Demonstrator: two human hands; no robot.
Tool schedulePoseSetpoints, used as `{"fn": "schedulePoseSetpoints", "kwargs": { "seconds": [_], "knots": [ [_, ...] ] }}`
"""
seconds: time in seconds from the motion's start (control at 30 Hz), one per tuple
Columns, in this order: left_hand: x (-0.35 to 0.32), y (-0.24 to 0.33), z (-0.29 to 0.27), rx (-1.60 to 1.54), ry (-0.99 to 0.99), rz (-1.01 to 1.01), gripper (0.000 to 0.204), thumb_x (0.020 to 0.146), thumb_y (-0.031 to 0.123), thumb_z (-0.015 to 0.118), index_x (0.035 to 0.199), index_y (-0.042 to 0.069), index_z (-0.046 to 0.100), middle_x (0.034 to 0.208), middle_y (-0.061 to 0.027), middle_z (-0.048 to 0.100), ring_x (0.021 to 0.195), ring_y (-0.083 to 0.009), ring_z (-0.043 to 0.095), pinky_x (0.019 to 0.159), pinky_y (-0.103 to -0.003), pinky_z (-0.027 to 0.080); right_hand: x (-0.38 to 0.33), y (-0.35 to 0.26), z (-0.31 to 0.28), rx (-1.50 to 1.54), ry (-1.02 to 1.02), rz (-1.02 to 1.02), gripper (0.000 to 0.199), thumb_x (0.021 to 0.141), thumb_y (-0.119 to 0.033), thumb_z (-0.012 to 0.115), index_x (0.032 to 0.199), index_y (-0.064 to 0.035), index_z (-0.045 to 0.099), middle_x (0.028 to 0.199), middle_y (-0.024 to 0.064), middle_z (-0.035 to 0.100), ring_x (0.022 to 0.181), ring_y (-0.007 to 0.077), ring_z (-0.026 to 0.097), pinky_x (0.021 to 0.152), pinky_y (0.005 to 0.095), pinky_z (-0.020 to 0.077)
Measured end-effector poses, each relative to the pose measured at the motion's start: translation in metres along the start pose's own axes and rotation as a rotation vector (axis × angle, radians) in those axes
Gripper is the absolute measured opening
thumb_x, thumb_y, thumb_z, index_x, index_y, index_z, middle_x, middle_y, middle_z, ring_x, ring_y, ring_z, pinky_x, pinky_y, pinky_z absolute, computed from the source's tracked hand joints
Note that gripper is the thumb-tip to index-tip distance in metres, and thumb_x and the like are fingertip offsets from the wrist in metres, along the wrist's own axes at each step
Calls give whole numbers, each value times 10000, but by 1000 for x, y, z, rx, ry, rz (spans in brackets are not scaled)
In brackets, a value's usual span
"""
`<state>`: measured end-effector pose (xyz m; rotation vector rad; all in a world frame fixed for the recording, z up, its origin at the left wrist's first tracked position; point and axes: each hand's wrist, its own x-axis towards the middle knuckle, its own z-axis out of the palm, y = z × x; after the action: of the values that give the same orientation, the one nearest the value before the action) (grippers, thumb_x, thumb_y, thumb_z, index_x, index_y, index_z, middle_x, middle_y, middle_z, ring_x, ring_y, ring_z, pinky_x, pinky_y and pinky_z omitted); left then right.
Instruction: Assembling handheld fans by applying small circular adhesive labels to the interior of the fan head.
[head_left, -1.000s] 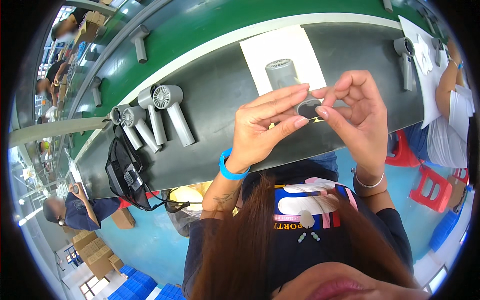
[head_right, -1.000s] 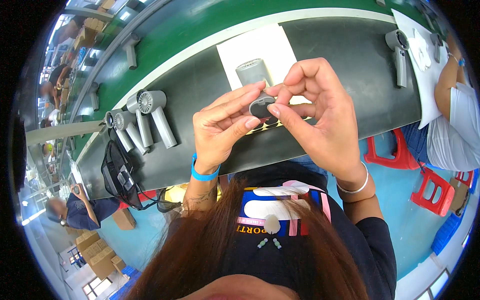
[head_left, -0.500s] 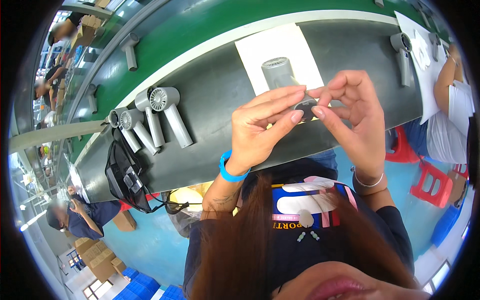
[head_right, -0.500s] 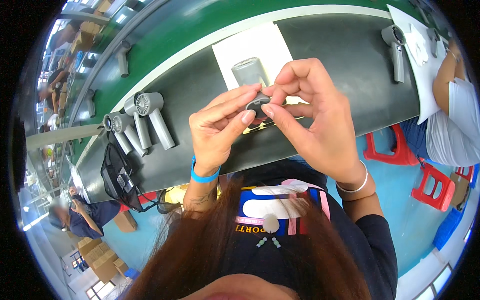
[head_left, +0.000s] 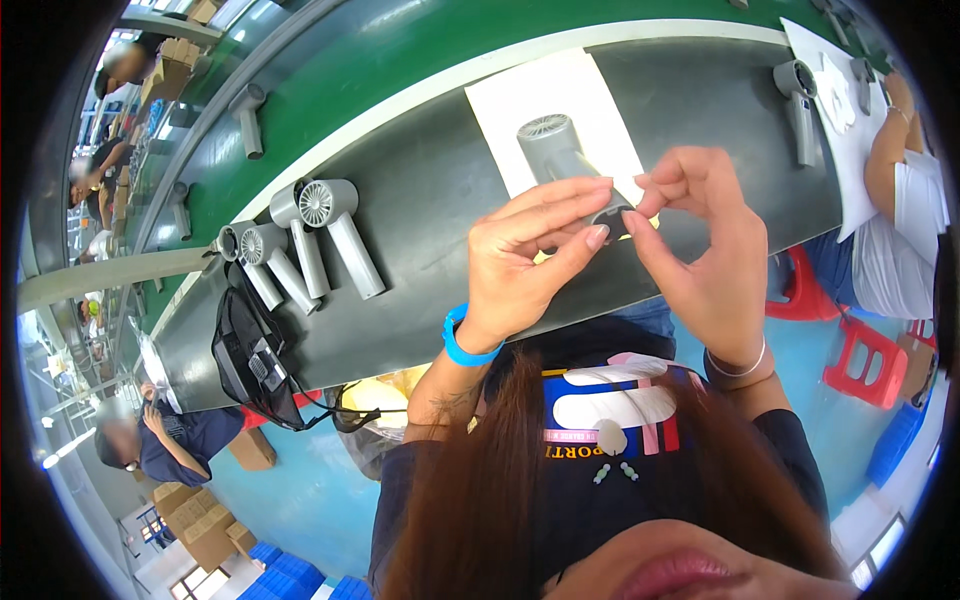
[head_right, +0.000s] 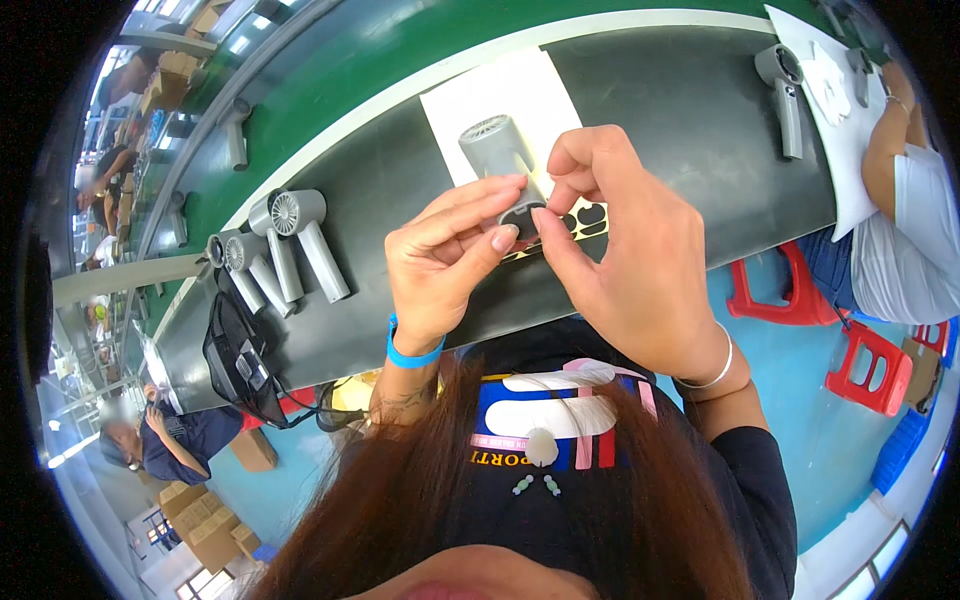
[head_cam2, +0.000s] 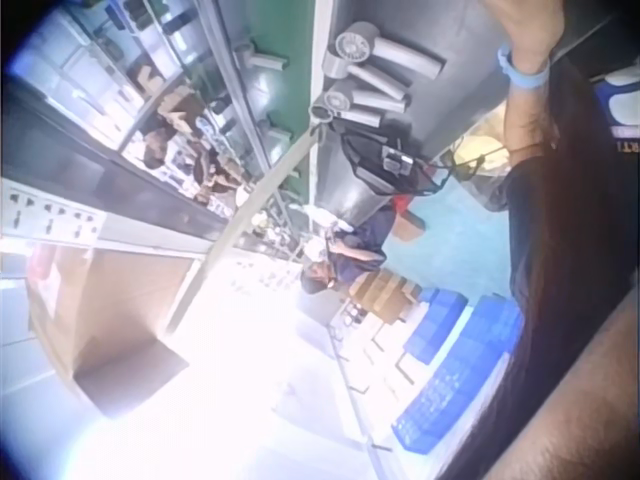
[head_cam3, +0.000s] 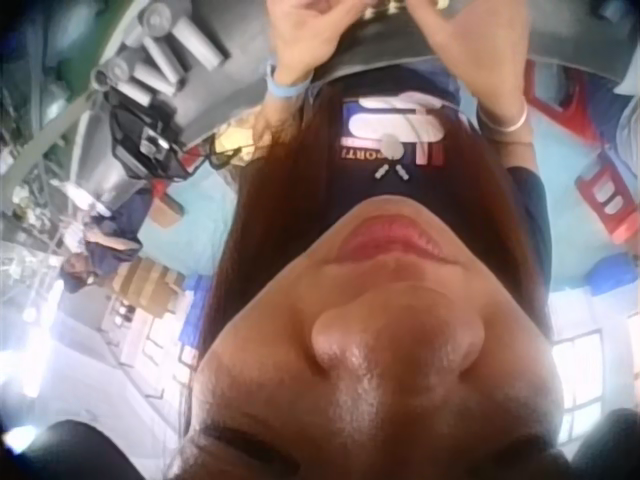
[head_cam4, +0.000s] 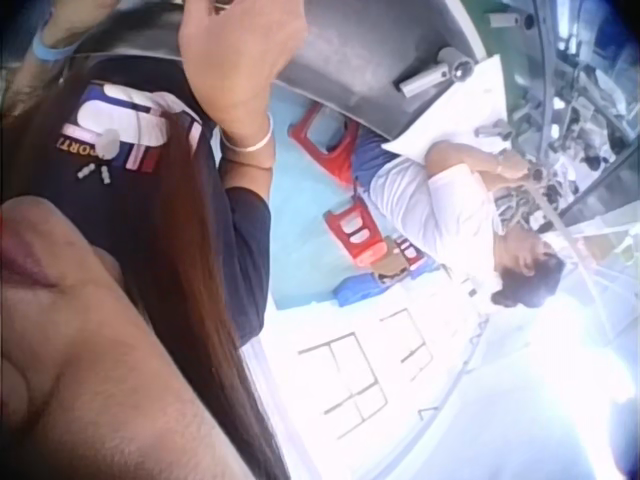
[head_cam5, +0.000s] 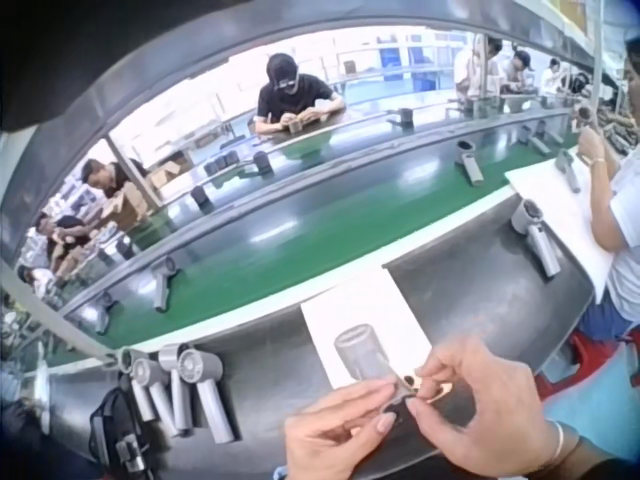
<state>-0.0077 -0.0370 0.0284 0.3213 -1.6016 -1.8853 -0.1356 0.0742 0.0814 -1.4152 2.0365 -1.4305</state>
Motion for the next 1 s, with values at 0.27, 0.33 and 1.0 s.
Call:
{"fn": "schedulePoseSetpoints", "kwargs": {
  "seconds": [0.27,0.33,1.0],
  "knots": [
    [4,11,-8,5,63,-19,313,814,-37,624,1125,-12,608,1126,-109,590,859,-107,583,705,-218,531,31,55,20,592,-383,296,365,966,-279,470,1249,-49,497,934,-4,576,797,52,513,692,208,426],
    [4,3,-19,146,-54,17,227,831,-50,596,1055,-21,594,1222,-148,529,970,-180,585,781,-294,539,36,42,32,721,-503,397,408,966,-308,468,1278,-46,490,932,-23,563,787,33,479,660,191,412],
    [48,-55,-92,185,153,-14,213,880,46,560,1084,6,607,1333,-114,459,965,-149,594,789,-272,502,323,178,88,-526,-267,-474,267,853,-213,534,1064,-65,605,853,125,632,756,244,592,667,328,460]
  ]
}}
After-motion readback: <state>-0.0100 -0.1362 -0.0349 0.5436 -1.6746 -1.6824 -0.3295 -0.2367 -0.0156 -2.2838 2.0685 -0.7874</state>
